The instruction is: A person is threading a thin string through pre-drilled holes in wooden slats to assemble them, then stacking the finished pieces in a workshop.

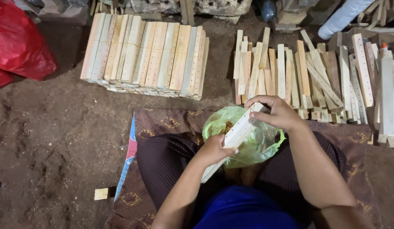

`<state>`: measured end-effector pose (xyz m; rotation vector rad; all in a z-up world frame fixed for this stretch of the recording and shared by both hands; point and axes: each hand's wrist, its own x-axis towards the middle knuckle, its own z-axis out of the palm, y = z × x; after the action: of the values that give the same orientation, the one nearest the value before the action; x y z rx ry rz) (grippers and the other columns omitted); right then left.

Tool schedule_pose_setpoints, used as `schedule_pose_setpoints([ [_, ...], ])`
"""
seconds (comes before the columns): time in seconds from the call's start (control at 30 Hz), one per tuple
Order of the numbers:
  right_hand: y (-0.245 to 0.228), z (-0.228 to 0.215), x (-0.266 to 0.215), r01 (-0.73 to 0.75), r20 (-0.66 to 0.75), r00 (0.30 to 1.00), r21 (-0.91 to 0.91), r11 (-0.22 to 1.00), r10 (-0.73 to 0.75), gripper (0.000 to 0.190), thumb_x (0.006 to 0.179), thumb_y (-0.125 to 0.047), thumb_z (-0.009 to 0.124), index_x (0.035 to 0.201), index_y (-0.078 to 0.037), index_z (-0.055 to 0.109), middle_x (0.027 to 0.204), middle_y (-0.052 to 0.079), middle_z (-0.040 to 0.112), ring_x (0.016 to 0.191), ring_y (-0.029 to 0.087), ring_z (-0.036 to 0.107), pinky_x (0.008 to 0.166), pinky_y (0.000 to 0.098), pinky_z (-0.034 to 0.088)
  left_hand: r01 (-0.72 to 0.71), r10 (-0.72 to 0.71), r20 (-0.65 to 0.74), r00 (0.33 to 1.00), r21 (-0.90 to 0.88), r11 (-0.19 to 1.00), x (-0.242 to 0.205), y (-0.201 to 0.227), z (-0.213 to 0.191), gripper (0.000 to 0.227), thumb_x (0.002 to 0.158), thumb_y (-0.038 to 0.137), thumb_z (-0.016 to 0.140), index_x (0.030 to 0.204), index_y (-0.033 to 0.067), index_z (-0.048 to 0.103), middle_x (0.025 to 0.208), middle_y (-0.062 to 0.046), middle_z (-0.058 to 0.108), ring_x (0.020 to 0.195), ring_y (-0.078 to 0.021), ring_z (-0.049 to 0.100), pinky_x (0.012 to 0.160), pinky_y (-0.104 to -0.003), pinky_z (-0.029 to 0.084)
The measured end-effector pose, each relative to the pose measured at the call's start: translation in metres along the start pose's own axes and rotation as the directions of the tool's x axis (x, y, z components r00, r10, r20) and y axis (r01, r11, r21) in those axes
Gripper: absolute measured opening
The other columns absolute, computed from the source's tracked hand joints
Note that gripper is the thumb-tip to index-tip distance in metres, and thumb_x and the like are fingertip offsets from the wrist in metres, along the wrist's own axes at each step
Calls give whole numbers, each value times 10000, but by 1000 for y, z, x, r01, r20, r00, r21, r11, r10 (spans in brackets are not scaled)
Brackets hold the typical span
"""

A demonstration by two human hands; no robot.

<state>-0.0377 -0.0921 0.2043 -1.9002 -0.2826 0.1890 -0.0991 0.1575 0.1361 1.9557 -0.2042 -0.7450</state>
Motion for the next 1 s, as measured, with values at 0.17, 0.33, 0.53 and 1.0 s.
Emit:
schedule_pose_setpoints([
  [0.17, 11, 4, -1, -70, -2, 997, 146, 987, 71, 266, 778, -33, 764, 1039, 7, 732, 752, 61, 494, 499, 117, 473, 442, 278, 432, -47, 47, -4, 999, -30, 998, -2, 0, 0, 509, 807, 349, 797, 1015, -88, 640, 839, -176, 669, 928, -332, 710, 791, -385, 553],
  [0.33, 50, 15, 2, -49, -29, 998, 275, 960, 59, 463, 749, -109, 841, 1129, 90, 666, 917, 181, 596, 722, 266, 648, 576, 371, 579, -52, 56, 18, 998, -182, 982, -4, -4, -7, 428, 822, 280, 802, 1014, -75, 661, 881, -198, 724, 910, -304, 735, 777, -375, 562],
  [0.53, 17, 64, -14, 198, -436, 895, 194, 961, -97, 888, 802, -191, 829, 1514, 5, 337, 1446, 302, 449, 1331, 453, 488, 1101, 578, 445, -114, 111, -33, 993, -432, 894, 0, 7, -10, 365, 840, 177, 797, 1065, -81, 670, 912, -252, 747, 857, -314, 764, 791, -401, 596],
  [1.0, 86, 81, -2, 551, -229, 763, -260, 793, -605, 218, 1016, -77, 533, 805, -68, 585, 989, 87, 543, 985, 260, 569, 937, 396, 448, -168, 38, -278, 960, -460, 872, -7, 10, -15, 284, 853, 254, 801, 952, 7, 705, 789, -159, 749, 792, -217, 730, 710, -382, 598],
])
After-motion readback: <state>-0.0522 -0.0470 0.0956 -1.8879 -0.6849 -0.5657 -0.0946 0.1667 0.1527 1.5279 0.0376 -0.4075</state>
